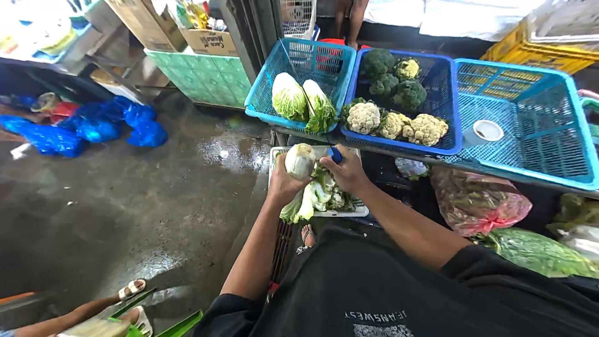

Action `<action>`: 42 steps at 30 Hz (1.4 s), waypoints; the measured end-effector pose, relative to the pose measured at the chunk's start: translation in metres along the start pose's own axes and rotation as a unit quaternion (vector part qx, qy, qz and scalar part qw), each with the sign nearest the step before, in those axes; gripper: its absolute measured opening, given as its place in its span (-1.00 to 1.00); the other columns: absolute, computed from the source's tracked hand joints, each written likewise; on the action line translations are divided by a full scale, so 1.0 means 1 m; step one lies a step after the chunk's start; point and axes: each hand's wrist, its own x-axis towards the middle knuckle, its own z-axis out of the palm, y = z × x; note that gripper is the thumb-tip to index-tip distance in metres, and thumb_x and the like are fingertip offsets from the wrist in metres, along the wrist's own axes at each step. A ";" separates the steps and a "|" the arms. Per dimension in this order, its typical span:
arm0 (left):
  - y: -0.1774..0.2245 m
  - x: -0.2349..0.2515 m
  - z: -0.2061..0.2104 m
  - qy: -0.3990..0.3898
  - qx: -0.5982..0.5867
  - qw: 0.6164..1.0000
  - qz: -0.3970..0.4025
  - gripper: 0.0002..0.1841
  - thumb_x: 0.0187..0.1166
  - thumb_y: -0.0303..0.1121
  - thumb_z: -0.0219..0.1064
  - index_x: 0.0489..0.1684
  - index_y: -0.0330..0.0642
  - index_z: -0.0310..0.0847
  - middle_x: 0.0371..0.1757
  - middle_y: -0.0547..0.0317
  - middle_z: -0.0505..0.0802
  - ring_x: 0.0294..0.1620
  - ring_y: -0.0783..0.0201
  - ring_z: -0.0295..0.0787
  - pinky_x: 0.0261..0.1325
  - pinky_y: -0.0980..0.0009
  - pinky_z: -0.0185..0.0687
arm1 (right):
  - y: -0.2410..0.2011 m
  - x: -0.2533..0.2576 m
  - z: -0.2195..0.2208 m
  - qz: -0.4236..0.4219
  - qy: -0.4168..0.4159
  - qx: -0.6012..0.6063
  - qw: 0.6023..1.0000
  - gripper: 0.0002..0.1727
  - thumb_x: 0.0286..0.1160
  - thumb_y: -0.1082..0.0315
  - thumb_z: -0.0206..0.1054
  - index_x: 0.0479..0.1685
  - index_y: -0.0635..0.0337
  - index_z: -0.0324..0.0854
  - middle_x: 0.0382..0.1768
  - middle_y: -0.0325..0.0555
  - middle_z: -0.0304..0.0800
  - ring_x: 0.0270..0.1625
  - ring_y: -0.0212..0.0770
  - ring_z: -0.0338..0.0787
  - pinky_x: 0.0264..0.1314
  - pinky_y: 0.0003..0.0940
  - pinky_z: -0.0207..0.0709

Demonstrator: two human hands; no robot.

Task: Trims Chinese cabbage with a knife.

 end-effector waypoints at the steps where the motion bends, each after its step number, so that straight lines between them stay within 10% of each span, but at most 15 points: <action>1: -0.007 0.000 -0.006 0.009 0.058 0.998 -0.004 0.05 -0.03 -0.02 0.81 0.62 0.03 0.30 0.16 0.03 0.84 0.13 0.13 0.85 0.22 -0.06 0.79 | 0.004 -0.008 0.004 0.011 -0.016 -0.016 1.000 -0.27 0.52 -0.46 0.19 -0.13 0.14 0.58 -0.51 -0.15 0.58 -0.47 -0.19 0.64 -0.35 -0.07 0.62; 9: -0.051 -0.004 0.006 -0.069 0.252 0.959 -0.107 0.07 0.08 0.11 0.69 0.71 -0.05 0.25 0.31 -0.11 0.79 0.27 -0.11 0.78 0.28 -0.22 0.68 | 0.028 -0.056 0.043 0.187 -0.179 -0.060 0.964 -0.24 0.73 -0.39 -0.12 -0.17 0.18 0.61 -0.39 0.00 0.61 -0.23 0.01 0.69 -0.07 0.13 0.56; 36: -0.066 0.018 0.049 -0.122 0.317 0.937 -0.082 0.01 0.09 0.08 0.68 0.67 -0.07 0.31 0.20 -0.15 0.82 0.16 -0.14 0.83 0.20 -0.22 0.70 | 0.074 -0.076 0.050 0.305 -0.167 -0.140 0.927 -0.12 0.68 -0.48 -0.24 -0.08 0.16 0.68 -0.26 0.10 0.78 -0.05 0.15 0.82 0.03 0.27 0.62; 42: -0.110 0.020 0.057 -0.121 0.300 0.940 -0.107 0.03 0.14 0.09 0.67 0.72 -0.06 0.26 0.26 -0.16 0.81 0.26 -0.14 0.79 0.29 -0.22 0.67 | 0.155 -0.117 0.044 0.455 -0.202 -0.152 0.854 0.05 0.59 -0.58 -0.31 0.20 0.21 0.73 0.20 0.27 0.79 0.38 0.27 0.73 0.39 0.40 0.49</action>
